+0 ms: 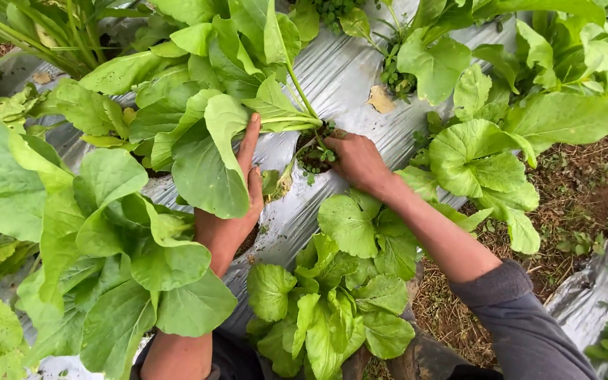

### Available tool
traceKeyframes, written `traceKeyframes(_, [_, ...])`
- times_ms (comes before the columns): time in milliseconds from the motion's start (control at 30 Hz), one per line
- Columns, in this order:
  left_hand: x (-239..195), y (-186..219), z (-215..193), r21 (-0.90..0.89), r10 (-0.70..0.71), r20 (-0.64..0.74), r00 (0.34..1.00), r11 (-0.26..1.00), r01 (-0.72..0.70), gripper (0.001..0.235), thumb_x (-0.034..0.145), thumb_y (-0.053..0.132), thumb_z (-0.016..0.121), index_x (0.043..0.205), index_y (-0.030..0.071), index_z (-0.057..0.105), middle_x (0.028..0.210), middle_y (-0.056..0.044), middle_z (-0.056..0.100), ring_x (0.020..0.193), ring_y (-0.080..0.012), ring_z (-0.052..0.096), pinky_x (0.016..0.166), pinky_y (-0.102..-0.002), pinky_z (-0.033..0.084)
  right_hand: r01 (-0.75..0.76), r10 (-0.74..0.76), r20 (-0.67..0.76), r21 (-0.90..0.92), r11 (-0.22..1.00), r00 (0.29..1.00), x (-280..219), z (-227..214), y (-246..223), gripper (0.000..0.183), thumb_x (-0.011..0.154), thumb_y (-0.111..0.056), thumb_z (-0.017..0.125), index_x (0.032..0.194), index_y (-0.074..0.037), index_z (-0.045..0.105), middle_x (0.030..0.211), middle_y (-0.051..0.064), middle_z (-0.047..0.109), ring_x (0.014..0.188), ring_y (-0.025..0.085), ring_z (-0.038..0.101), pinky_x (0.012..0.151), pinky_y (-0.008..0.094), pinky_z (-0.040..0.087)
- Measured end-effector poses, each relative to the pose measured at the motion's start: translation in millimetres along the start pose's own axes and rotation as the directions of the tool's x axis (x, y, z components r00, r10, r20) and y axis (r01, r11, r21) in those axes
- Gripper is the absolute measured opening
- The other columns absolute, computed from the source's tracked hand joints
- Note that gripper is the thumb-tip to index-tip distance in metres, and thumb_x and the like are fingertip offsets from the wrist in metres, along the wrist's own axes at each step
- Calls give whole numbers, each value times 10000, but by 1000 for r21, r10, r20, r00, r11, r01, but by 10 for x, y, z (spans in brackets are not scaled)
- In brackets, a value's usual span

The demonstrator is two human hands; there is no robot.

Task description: Harvesting leafy green vegetables by hand and with a small knife from a field with plastic mulch.

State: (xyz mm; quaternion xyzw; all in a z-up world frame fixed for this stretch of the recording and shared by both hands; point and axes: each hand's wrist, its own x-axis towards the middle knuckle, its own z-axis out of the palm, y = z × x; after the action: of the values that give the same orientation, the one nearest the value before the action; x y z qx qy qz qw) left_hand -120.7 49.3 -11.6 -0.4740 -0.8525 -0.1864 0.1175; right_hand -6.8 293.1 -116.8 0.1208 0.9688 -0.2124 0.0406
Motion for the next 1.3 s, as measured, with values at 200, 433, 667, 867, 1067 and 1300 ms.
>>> traceKeyframes(200, [-36,-68,-68,66,-14,106,994,998,7,924,836,254,708,1673,247,316,1436,-272,572,1300,-446,578,1088,-579,407,-34,180,-241,507,861,954,-86,-207,-100,175,956,-172,720,937,-3,676,810,241,690,849,467,702,768,571,526])
traceKeyframes(433, [-69,-102,-1,103,-6,136,991,995,-8,932,847,263,707,1682,252,291,1428,-289,566,1298,-460,571,1078,-580,413,-42,239,-279,564,825,930,-35,-354,211,104,1069,-125,590,1059,-57,669,734,88,710,759,288,696,825,448,510])
traceKeyframes(667, [-5,-41,-82,45,-40,150,988,998,33,937,865,253,724,1686,233,272,1468,-317,539,1322,-485,546,1087,-594,404,-112,135,-75,258,960,988,-14,-467,-195,298,1010,-171,661,1305,-130,678,991,181,713,835,365,701,816,507,556])
traceKeyframes(867, [-25,-70,-36,56,-38,167,985,998,29,939,875,274,718,1690,239,253,1489,-318,518,1330,-483,536,1091,-592,404,-137,129,-65,-142,980,989,156,55,196,245,973,-41,626,1171,-159,710,1009,120,738,647,195,690,697,369,595])
traceKeyframes(1067, [-9,-56,-38,127,-53,166,985,991,32,961,871,292,726,1695,244,235,1486,-305,517,1335,-471,540,1092,-576,417,-77,231,-257,494,866,938,115,-208,209,171,1030,-216,652,965,-59,635,845,169,642,807,364,662,732,507,529])
traceKeyframes(1300, [24,-33,-117,77,-50,165,985,996,38,950,867,289,725,1689,255,248,1489,-323,506,1331,-495,534,1074,-597,416,-126,198,-110,462,878,974,16,-464,169,325,923,-126,654,1246,-107,684,906,161,738,946,440,704,834,556,530])
